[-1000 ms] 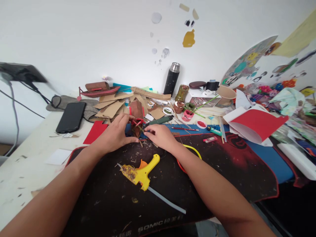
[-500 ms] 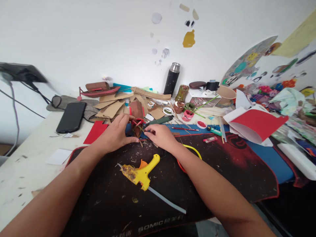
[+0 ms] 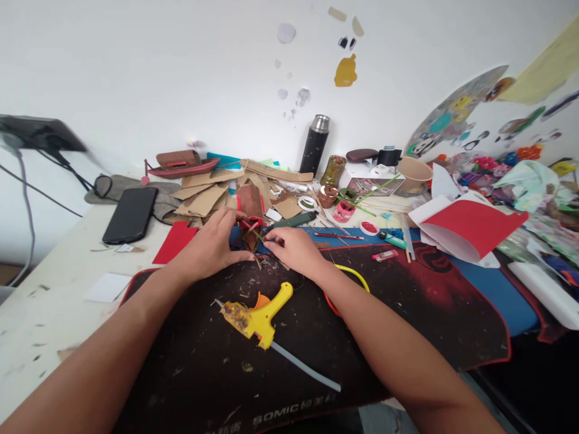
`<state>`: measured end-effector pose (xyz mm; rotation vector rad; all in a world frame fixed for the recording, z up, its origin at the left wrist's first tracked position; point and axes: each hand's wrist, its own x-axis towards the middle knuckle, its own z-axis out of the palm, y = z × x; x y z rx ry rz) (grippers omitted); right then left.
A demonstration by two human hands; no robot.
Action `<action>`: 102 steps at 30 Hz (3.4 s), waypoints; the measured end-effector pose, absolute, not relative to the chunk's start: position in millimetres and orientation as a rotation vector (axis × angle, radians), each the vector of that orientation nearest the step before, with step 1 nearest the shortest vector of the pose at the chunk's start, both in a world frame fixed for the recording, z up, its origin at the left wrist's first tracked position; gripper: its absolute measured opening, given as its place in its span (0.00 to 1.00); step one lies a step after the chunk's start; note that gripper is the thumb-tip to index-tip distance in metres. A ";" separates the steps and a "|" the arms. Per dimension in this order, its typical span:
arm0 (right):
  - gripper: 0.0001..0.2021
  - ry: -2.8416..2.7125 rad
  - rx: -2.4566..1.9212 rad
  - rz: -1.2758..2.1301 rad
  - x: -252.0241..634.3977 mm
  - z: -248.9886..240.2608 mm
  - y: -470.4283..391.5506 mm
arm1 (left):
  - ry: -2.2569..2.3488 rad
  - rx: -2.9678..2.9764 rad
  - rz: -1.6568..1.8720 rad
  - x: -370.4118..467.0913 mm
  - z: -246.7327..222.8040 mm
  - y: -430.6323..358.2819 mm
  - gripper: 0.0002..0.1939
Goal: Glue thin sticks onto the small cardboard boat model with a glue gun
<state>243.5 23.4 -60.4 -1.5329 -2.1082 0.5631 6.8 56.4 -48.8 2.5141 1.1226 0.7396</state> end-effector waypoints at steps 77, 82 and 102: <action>0.08 -2.082 -1.534 0.591 244.2 -60.1 23.8 | 1.166 2.473 0.718 4.9 -46.3 55.4 0.34; 0.07 -2.084 -1.547 0.584 243.4 -60.1 24.1 | 1.143 2.496 0.731 4.2 -48.1 56.2 0.33; 0.08 -2.076 -1.561 0.571 243.2 -59.7 24.5 | 1.135 2.497 0.748 4.4 -47.8 56.0 0.32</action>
